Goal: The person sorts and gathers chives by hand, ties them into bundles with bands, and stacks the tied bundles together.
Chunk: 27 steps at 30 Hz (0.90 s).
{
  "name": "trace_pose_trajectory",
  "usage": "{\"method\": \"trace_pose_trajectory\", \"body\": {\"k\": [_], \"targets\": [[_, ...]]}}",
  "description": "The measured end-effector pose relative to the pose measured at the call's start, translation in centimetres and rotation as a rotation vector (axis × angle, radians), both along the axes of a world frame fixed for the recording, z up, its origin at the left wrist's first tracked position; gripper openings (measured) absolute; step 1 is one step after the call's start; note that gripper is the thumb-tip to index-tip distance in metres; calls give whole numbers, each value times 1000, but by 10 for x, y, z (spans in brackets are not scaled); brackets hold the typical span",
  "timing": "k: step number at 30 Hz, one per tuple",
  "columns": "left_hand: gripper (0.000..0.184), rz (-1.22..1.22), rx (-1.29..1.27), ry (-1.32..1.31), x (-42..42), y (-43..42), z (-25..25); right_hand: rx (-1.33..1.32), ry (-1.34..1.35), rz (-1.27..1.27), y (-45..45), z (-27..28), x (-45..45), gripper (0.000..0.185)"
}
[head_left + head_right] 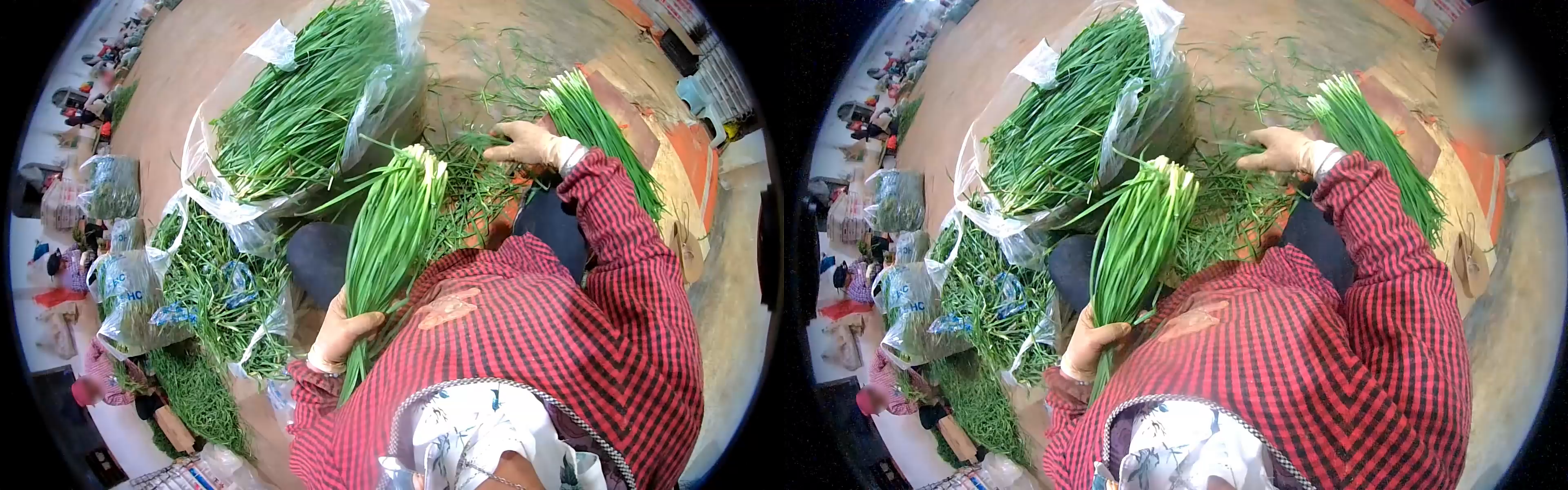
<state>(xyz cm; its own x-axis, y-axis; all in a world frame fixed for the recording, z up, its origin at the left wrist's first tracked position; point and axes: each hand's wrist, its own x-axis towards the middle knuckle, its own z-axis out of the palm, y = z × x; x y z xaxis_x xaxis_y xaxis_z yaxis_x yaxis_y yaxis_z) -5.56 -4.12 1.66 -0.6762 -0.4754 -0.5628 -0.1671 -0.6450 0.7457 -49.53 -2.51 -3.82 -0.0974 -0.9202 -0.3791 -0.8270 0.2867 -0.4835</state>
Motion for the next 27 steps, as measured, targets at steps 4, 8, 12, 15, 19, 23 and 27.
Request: {"method": "trace_pose_trajectory", "body": {"k": [4, 8, 12, 15, 19, 23, 27], "targets": [[58, -61, -128, -91, -11, 4, -13, -334, -81, 221, -15, 34, 54, 97], [60, -79, -69, -22, -21, 9, -18, -102, -213, 435, -41, 44, 113, 81], [63, -143, 32, -22, -16, 6, -22, -276, -380, 481, -44, 12, 130, 36], [65, -145, 129, 25, -16, 9, -25, -578, -442, 149, -47, -3, 126, 22], [66, -90, 180, 117, -28, 10, -18, -361, -921, -433, -44, 16, 98, 23], [66, -117, 229, 146, -23, 7, -21, -564, -1013, -700, -34, 17, 48, 23], [64, -14, 196, 178, -5, 3, -22, -451, -595, -580, -8, -8, -5, 33]]}}
